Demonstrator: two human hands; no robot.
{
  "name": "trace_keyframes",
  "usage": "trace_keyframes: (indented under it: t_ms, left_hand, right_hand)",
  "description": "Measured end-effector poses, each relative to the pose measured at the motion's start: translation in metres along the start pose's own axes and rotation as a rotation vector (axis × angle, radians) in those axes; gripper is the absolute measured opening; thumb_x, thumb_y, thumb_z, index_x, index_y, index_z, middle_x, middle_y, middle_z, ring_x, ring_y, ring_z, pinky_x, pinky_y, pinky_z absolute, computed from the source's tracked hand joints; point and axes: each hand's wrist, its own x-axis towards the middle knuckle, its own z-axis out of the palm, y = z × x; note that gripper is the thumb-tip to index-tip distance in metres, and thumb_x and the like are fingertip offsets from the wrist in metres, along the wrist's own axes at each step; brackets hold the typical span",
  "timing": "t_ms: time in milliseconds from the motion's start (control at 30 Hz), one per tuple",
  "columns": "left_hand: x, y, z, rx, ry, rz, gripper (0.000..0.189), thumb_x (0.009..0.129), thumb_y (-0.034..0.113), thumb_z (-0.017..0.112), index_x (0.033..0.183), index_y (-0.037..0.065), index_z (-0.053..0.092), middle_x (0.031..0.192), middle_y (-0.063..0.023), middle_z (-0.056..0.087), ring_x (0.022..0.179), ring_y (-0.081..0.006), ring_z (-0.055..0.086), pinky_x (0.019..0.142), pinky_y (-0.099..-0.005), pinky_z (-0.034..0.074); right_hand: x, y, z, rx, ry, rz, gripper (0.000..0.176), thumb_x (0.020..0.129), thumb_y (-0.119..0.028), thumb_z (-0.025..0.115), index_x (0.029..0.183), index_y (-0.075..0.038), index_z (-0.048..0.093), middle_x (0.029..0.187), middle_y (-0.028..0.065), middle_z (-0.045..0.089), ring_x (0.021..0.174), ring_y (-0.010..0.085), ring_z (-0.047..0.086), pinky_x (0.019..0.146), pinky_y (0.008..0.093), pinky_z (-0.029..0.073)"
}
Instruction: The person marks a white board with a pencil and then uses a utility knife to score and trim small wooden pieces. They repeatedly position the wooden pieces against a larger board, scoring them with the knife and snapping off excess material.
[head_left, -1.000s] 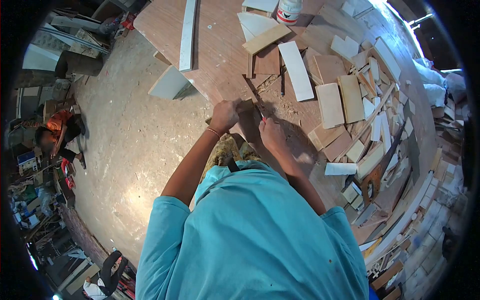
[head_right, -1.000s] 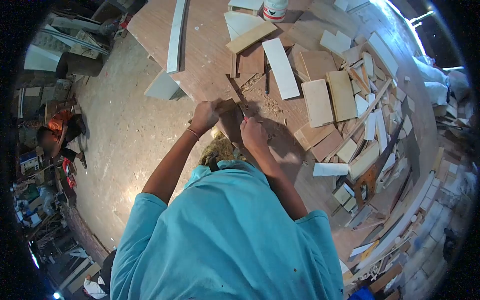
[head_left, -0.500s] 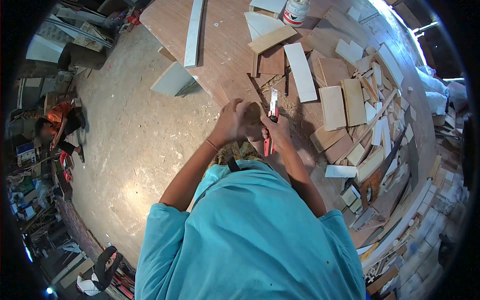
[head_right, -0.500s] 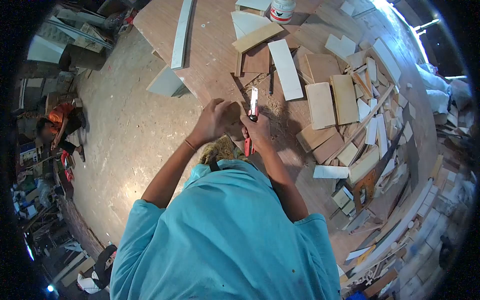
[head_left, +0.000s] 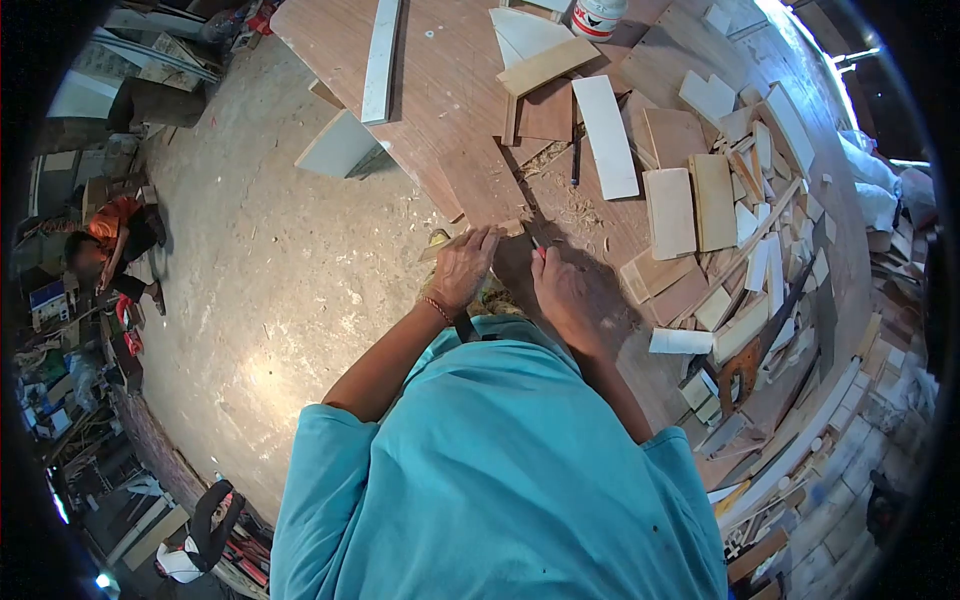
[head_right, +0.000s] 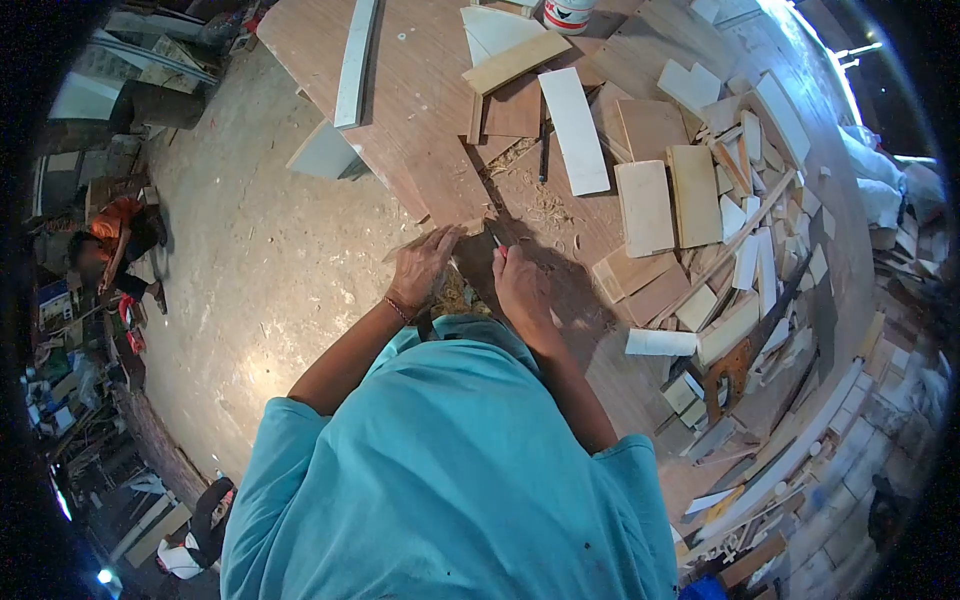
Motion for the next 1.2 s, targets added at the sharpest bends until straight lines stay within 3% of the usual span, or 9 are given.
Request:
trace_keyframes:
  t_ms: [200,400,467,767,1000,1200]
  left_hand:
    - [0.005,-0.001,-0.004,-0.051,-0.056,-0.065,0.042,0.07,0.005,0.052,0.111,0.005,0.047,0.103,-0.0141,0.057,0.089,-0.0293,0.057,0.07,-0.0353,0.049]
    - [0.008,-0.003,-0.006,-0.079,-0.026,-0.051,0.039,0.07,0.007,0.055,0.108,0.006,0.049,0.099,-0.0127,0.059,0.084,-0.0283,0.059,0.066,-0.0352,0.049]
    - [0.007,-0.004,-0.002,-0.084,-0.024,-0.05,0.039,0.069,0.007,0.055,0.108,0.006,0.049,0.099,-0.0127,0.059,0.085,-0.0283,0.059,0.066,-0.0352,0.049]
    - [0.008,-0.005,-0.005,-0.089,-0.039,-0.077,0.036,0.071,0.009,0.055,0.107,0.007,0.05,0.096,-0.0126,0.06,0.081,-0.0286,0.06,0.063,-0.0354,0.049]
    - [0.009,-0.005,-0.002,-0.065,-0.032,-0.08,0.034,0.073,0.011,0.054,0.106,0.007,0.05,0.093,-0.0123,0.06,0.077,-0.028,0.06,0.06,-0.0358,0.048]
    - [0.009,-0.005,-0.005,-0.056,-0.068,-0.079,0.035,0.072,0.008,0.053,0.107,0.006,0.049,0.094,-0.0134,0.06,0.079,-0.0284,0.06,0.061,-0.0359,0.049]
  right_hand:
    - [-0.001,0.005,0.006,0.049,0.0,-0.05,0.027,0.089,-0.026,0.041,0.078,-0.002,0.047,0.059,0.0209,0.056,0.055,0.0355,0.058,0.045,0.0432,0.046]
    - [0.008,-0.001,0.01,-0.005,0.0,-0.015,0.023,0.085,-0.024,0.046,0.081,-0.001,0.049,0.061,0.0202,0.058,0.06,0.0359,0.06,0.051,0.0438,0.048]
    - [0.012,-0.005,0.007,-0.005,-0.069,0.074,0.025,0.085,-0.024,0.046,0.086,0.001,0.049,0.067,0.0248,0.057,0.067,0.0386,0.059,0.06,0.0478,0.046]
    - [0.001,-0.006,0.002,0.083,-0.137,0.082,0.026,0.085,-0.024,0.046,0.086,0.001,0.05,0.072,0.023,0.059,0.071,0.0382,0.06,0.061,0.0469,0.048]
    - [0.006,-0.007,0.01,0.032,-0.073,0.105,0.029,0.086,-0.026,0.042,0.089,0.002,0.049,0.068,0.0243,0.058,0.069,0.0402,0.059,0.061,0.0477,0.046]
    - [0.002,-0.012,0.007,0.08,-0.139,0.157,0.026,0.085,-0.025,0.048,0.09,0.0,0.05,0.073,0.0224,0.06,0.072,0.0384,0.06,0.062,0.0468,0.047]
